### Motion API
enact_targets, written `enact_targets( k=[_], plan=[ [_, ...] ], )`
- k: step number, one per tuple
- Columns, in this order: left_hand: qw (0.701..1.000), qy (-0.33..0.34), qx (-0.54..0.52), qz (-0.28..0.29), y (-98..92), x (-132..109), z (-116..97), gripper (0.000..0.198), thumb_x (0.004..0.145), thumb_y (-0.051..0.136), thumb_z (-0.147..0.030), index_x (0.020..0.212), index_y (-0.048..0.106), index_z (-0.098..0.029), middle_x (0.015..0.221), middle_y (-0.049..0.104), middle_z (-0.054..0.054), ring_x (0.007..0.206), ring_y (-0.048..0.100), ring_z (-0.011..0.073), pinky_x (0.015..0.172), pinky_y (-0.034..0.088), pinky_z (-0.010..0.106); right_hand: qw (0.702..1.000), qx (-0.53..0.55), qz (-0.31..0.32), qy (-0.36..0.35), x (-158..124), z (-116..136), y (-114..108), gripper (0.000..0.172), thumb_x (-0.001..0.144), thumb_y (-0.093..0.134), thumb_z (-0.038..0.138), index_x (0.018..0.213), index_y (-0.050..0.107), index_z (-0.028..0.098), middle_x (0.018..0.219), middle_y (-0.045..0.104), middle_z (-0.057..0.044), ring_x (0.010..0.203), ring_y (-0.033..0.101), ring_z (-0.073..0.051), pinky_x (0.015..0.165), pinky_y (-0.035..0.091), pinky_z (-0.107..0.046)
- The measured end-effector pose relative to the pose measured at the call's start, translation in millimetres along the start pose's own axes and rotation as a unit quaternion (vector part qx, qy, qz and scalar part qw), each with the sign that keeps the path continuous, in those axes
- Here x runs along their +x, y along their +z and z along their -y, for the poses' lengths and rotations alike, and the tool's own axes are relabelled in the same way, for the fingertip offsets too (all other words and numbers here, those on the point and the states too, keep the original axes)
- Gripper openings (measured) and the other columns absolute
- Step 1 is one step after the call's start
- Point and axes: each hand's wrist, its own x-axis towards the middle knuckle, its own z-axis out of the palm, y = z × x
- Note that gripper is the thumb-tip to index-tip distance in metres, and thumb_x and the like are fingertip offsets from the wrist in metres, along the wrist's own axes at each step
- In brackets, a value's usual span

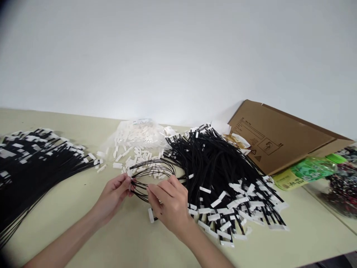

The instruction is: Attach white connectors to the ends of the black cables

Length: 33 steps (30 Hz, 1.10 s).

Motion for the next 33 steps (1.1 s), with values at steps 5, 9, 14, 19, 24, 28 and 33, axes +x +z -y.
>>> enact_targets(
  k=[5,9,14,19,24,28,33],
  plan=[
    [1.0,0.007,-0.004,0.003,-0.7,0.6,0.4,0.028,0.065,0.067,-0.04,0.066,0.061,-0.013,0.059,0.053,0.0,0.057,0.046,0.0107,0.049,0.038,0.02,1.0,0.005,0.011,0.011,-1.1,-1.0,1.2,0.009,0.075,0.059,0.01,0.078,0.063,0.017,0.057,0.054,0.0,0.055,0.04,-0.01,0.051,0.033,-0.024],
    [1.0,0.007,0.004,0.002,0.3,0.1,-0.3,0.029,0.063,0.068,-0.042,0.064,0.06,-0.014,0.058,0.053,0.0,0.057,0.046,0.011,0.049,0.037,0.02,0.999,0.017,0.016,0.032,0.5,-1.5,0.0,0.009,0.077,0.056,0.011,0.077,0.063,0.017,0.058,0.054,-0.001,0.055,0.039,-0.011,0.052,0.033,-0.025],
    [1.0,0.008,0.007,0.002,0.9,-0.6,-0.5,0.029,0.063,0.068,-0.042,0.063,0.06,-0.014,0.058,0.052,0.001,0.057,0.046,0.0113,0.049,0.037,0.021,0.998,0.034,0.014,0.042,1.7,-1.5,-0.7,0.01,0.078,0.056,0.011,0.078,0.063,0.018,0.059,0.055,-0.001,0.057,0.042,-0.011,0.053,0.034,-0.025],
    [1.0,0.006,0.003,0.001,0.0,-0.6,-0.7,0.028,0.063,0.068,-0.041,0.062,0.06,-0.014,0.059,0.053,0.0,0.056,0.045,0.0106,0.049,0.037,0.021,0.998,0.035,0.023,0.037,2.2,-3.2,-0.4,0.01,0.078,0.056,0.01,0.078,0.062,0.017,0.059,0.055,-0.001,0.056,0.042,-0.011,0.053,0.034,-0.026],
    [1.0,0.006,0.012,0.006,-2.5,1.2,1.7,0.028,0.065,0.067,-0.041,0.067,0.062,-0.014,0.06,0.053,0.001,0.057,0.045,0.011,0.049,0.037,0.02,0.998,0.035,0.033,0.048,2.3,-5.9,-0.8,0.01,0.077,0.056,0.01,0.078,0.063,0.017,0.062,0.057,-0.001,0.058,0.045,-0.012,0.055,0.036,-0.026],
    [0.998,0.012,0.047,0.026,-3.0,1.0,4.6,0.027,0.069,0.063,-0.04,0.064,0.06,-0.014,0.058,0.051,0.0,0.057,0.045,0.0116,0.05,0.037,0.021,0.997,0.026,0.038,0.054,0.3,-6.6,1.0,0.013,0.079,0.055,0.011,0.085,0.064,0.018,0.065,0.059,-0.002,0.061,0.047,-0.012,0.057,0.037,-0.026],
    [0.995,0.003,0.09,0.05,-1.4,-1.0,7.2,0.027,0.071,0.06,-0.041,0.067,0.061,-0.015,0.057,0.052,0.0,0.055,0.045,0.0118,0.05,0.036,0.022,0.999,0.01,0.037,0.034,-3.3,-5.1,5.9,0.013,0.079,0.057,0.012,0.085,0.065,0.019,0.066,0.061,-0.001,0.061,0.045,-0.012,0.056,0.038,-0.025]
  ],
)
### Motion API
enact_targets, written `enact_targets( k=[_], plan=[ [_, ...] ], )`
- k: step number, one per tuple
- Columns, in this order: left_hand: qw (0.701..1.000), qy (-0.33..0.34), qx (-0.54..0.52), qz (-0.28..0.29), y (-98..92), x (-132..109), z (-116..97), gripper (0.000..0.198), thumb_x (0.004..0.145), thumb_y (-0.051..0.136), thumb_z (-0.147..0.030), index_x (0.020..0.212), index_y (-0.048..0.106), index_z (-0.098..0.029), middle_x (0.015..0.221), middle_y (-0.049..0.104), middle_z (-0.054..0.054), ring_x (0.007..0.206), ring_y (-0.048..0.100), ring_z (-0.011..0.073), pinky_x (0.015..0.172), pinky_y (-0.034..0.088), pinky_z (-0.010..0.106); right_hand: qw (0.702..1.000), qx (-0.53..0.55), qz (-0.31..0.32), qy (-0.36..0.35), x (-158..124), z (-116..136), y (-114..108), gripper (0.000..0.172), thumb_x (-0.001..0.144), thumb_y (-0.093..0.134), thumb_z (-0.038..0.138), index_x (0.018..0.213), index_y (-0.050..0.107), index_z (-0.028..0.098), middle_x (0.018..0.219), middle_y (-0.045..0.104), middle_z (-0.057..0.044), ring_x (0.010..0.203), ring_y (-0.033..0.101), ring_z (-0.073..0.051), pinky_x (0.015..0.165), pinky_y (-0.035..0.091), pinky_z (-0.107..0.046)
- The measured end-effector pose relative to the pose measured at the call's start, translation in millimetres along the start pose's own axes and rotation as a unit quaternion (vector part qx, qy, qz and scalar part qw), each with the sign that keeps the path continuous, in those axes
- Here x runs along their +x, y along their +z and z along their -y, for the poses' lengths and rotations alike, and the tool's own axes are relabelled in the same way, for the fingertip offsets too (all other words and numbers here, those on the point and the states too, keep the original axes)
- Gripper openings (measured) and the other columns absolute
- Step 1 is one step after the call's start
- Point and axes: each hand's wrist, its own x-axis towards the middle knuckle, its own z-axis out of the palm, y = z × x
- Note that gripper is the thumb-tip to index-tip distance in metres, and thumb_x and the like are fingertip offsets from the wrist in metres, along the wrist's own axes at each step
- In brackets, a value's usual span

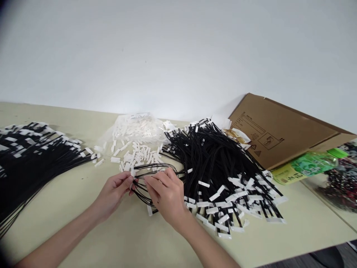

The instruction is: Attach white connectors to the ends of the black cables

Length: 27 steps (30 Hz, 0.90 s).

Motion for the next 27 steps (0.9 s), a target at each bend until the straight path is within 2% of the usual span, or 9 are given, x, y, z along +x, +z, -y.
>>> enact_targets(
  k=[14,27],
  plan=[
    [0.998,-0.032,-0.042,-0.015,4.1,-2.1,-7.0,0.029,0.064,0.066,-0.043,0.064,0.06,-0.014,0.059,0.052,0.001,0.057,0.045,0.0128,0.048,0.036,0.022,1.0,-0.014,0.015,-0.007,-2.4,-1.0,0.1,0.018,0.079,0.055,0.008,0.08,0.066,0.022,0.062,0.06,0.0,0.06,0.041,-0.011,0.053,0.037,-0.023],
    [0.998,-0.032,-0.048,-0.005,3.6,-1.8,-5.7,0.028,0.066,0.065,-0.042,0.067,0.062,-0.015,0.058,0.053,0.001,0.057,0.045,0.0126,0.049,0.036,0.023,1.0,-0.006,0.01,-0.009,-1.4,-0.1,-1.0,0.019,0.077,0.055,0.006,0.081,0.065,0.022,0.063,0.061,0.0,0.06,0.041,-0.012,0.053,0.037,-0.024]
  ],
)
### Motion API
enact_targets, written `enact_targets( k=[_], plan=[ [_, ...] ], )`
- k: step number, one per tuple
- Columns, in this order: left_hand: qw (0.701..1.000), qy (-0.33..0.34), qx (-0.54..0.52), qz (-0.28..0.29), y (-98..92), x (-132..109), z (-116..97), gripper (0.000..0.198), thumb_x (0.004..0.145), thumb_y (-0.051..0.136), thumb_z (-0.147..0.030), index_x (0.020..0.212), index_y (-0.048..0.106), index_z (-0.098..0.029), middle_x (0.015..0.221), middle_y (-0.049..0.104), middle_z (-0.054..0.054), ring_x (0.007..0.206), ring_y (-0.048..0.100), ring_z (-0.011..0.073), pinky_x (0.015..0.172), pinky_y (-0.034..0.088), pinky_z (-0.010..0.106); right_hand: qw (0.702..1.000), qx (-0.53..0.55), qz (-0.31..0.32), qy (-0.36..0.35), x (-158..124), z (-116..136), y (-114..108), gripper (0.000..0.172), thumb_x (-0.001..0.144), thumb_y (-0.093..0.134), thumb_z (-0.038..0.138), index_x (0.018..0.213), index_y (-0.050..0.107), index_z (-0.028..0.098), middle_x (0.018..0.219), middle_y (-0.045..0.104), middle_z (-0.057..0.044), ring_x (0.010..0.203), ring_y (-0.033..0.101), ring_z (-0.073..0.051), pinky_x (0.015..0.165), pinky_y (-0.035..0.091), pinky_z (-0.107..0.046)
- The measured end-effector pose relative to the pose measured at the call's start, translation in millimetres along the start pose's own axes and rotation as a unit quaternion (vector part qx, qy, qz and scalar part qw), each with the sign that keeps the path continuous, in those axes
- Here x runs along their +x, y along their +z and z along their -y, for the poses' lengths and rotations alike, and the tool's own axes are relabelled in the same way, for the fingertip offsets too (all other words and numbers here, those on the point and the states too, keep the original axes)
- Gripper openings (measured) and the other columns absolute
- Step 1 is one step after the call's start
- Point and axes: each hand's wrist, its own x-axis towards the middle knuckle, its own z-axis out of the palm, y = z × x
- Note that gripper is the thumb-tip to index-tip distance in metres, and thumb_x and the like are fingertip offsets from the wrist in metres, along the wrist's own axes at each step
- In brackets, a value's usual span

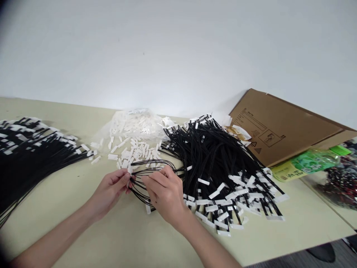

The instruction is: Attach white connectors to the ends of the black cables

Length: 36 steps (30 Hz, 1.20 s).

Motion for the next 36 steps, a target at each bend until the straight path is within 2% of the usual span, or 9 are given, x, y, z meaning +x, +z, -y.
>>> enact_targets(
  k=[8,13,22,36],
  plan=[
    [1.0,0.001,0.011,0.007,-0.2,-0.8,-1.7,0.026,0.068,0.063,-0.041,0.065,0.061,-0.015,0.058,0.052,0.0,0.057,0.045,0.0123,0.05,0.036,0.023,1.0,0.026,0.004,0.001,1.3,-1.6,-0.7,0.013,0.077,0.056,0.009,0.08,0.063,0.02,0.064,0.059,0.0,0.063,0.042,-0.012,0.055,0.037,-0.024],
    [0.999,0.008,0.029,0.019,-0.4,-1.2,-0.3,0.027,0.07,0.061,-0.04,0.063,0.059,-0.014,0.058,0.051,0.0,0.057,0.044,0.0118,0.05,0.036,0.022,0.997,0.059,0.021,0.048,2.4,0.3,-1.6,0.009,0.078,0.054,0.012,0.077,0.061,0.018,0.062,0.054,-0.001,0.062,0.041,-0.012,0.058,0.036,-0.026],
    [0.996,0.038,0.083,0.021,0.1,-1.0,-0.4,0.023,0.076,0.055,-0.035,0.065,0.056,-0.015,0.057,0.05,-0.002,0.055,0.043,0.0097,0.051,0.036,0.021,0.991,0.093,0.026,0.092,2.4,1.5,-0.2,0.012,0.08,0.051,0.015,0.069,0.057,0.017,0.057,0.043,0.001,0.061,0.037,-0.013,0.058,0.033,-0.027],
    [0.994,0.052,0.093,0.022,-1.3,0.8,5.1,0.022,0.077,0.055,-0.035,0.066,0.055,-0.016,0.058,0.051,-0.002,0.056,0.045,0.0099,0.052,0.038,0.02,0.984,0.123,0.034,0.122,4.0,2.0,1.4,0.015,0.079,0.05,0.015,0.065,0.056,0.018,0.054,0.043,0.002,0.059,0.037,-0.012,0.059,0.033,-0.027]
  ],
)
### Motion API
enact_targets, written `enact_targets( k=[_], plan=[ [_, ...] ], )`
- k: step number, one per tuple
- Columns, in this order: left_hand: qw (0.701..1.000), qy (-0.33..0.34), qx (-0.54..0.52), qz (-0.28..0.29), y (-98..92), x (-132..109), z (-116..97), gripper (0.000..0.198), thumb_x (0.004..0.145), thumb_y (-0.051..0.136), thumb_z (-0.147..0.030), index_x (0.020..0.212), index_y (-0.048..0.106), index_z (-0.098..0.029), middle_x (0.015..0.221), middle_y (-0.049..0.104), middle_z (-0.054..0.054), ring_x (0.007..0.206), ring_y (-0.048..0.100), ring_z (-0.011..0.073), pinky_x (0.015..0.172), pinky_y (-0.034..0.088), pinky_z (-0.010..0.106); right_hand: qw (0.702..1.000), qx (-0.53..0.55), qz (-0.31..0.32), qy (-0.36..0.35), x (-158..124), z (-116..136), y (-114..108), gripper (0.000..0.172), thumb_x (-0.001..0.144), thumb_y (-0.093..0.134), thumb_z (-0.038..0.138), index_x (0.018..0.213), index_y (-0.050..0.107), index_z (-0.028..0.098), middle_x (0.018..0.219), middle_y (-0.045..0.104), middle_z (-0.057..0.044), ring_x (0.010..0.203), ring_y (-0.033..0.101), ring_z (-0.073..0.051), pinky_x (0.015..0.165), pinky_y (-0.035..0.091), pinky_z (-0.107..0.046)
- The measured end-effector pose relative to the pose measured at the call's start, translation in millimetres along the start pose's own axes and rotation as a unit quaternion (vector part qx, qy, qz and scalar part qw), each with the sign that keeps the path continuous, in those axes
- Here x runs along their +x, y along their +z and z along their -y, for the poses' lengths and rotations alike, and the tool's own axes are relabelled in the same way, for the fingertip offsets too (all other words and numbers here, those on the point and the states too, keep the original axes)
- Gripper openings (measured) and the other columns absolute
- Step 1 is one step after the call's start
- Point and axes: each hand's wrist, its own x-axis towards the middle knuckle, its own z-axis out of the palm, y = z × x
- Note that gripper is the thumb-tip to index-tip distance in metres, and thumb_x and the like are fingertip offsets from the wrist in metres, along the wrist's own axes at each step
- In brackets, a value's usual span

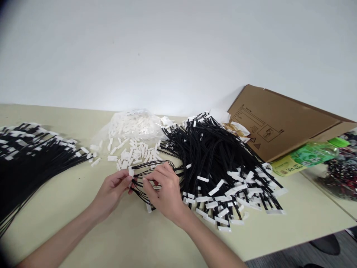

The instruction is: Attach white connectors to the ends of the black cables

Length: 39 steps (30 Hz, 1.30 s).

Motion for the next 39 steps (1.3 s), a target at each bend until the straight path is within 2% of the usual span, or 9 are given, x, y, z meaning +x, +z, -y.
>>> enact_targets(
  k=[10,17,24,30,39],
  plan=[
    [0.999,0.022,0.024,-0.014,4.6,-4.3,-0.1,0.02,0.077,0.054,-0.033,0.067,0.055,-0.016,0.058,0.051,-0.003,0.054,0.047,0.0102,0.054,0.038,0.022,0.999,0.003,0.034,0.034,-0.3,3.5,-0.7,0.021,0.083,0.044,0.016,0.064,0.051,0.018,0.058,0.043,0.001,0.063,0.038,-0.013,0.059,0.032,-0.027],
    [0.999,0.023,0.025,-0.01,3.1,-4.8,4.0,0.021,0.078,0.052,-0.036,0.072,0.057,-0.016,0.06,0.051,-0.002,0.057,0.046,0.0112,0.055,0.038,0.023,0.993,-0.082,0.076,-0.049,0.2,5.2,-2.5,0.019,0.086,0.036,0.015,0.074,0.051,0.017,0.07,0.049,-0.004,0.069,0.038,-0.016,0.064,0.034,-0.029],
    [0.999,0.033,0.02,0.001,6.0,-9.0,-1.4,0.026,0.077,0.053,-0.04,0.071,0.057,-0.015,0.058,0.049,-0.002,0.056,0.044,0.0113,0.052,0.037,0.022,0.987,-0.116,0.07,-0.085,-1.7,6.7,0.1,0.021,0.087,0.037,0.016,0.072,0.051,0.017,0.069,0.049,-0.003,0.068,0.038,-0.016,0.065,0.034,-0.028],
    [1.0,0.031,-0.003,-0.005,10.3,-14.9,-10.9,0.028,0.074,0.056,-0.041,0.067,0.055,-0.014,0.056,0.049,-0.002,0.053,0.044,0.011,0.05,0.036,0.022,0.992,-0.083,0.055,-0.071,-2.4,8.1,0.0,0.02,0.087,0.037,0.017,0.071,0.049,0.017,0.066,0.046,-0.001,0.067,0.039,-0.015,0.066,0.034,-0.028],
    [0.999,0.046,-0.004,-0.004,10.9,-15.4,-10.8,0.027,0.075,0.057,-0.039,0.068,0.057,-0.013,0.057,0.048,-0.001,0.054,0.044,0.0107,0.05,0.037,0.022,0.992,-0.077,0.063,-0.073,-2.2,8.6,0.2,0.021,0.086,0.036,0.017,0.069,0.048,0.017,0.064,0.043,-0.001,0.066,0.037,-0.014,0.066,0.033,-0.028]
  ],
)
